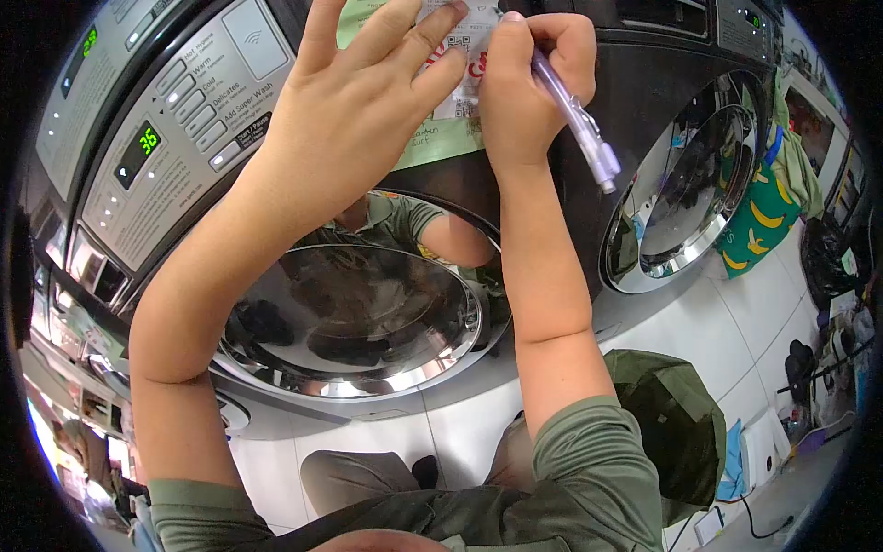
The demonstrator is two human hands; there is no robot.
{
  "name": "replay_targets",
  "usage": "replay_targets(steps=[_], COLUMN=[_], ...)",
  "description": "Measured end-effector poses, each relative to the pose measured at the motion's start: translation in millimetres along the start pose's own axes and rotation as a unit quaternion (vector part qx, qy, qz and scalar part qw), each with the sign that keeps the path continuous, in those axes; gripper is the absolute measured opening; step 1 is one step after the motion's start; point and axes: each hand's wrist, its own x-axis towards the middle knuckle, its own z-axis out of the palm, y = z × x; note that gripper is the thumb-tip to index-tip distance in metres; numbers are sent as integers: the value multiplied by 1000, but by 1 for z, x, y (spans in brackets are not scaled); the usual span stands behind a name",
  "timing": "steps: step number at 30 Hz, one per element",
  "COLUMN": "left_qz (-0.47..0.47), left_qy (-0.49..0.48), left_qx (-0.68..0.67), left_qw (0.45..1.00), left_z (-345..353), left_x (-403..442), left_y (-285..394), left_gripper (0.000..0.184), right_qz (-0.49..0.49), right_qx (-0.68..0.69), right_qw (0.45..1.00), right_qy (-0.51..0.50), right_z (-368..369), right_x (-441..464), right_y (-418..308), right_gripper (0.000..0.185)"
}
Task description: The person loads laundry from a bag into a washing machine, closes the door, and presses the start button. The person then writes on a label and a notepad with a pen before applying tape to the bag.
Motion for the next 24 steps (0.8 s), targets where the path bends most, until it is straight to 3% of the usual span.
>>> replay_targets(steps=[8, 11, 14, 17, 20, 24], left_qz=[14, 2, 15, -3, 11, 19], left_qy=[-15, -104, -13, -104, -32, -26], left_qx=[21, -34, 18, -40, 5, 25], left_qw=[1000, 994, 1000, 994, 999, 999], left_z=[-5, -13, -5, -13, -2, -2], left_x=[1, 3, 1, 3, -1, 0], left_y=[-1, -2, -1, -1, -2, -3], left_gripper=[32, 32, 32, 32, 32, 31], right_qz=[-18, -34, -36, -37, -28, -34], right_qx=[-52, -42, -37, -53, -45, -43], right_qw=[998, 999, 999, 998, 999, 998], right_qy=[0, 6, -7, -5, 8, 14], right_z=[1, 0, 0, 1, 2, 1], right_x=[0, -2, -2, -1, -1, 0], right_y=[-6, -4, -4, -5, -6, -5], right_gripper=[12, 14, 13, 13, 13, 15])
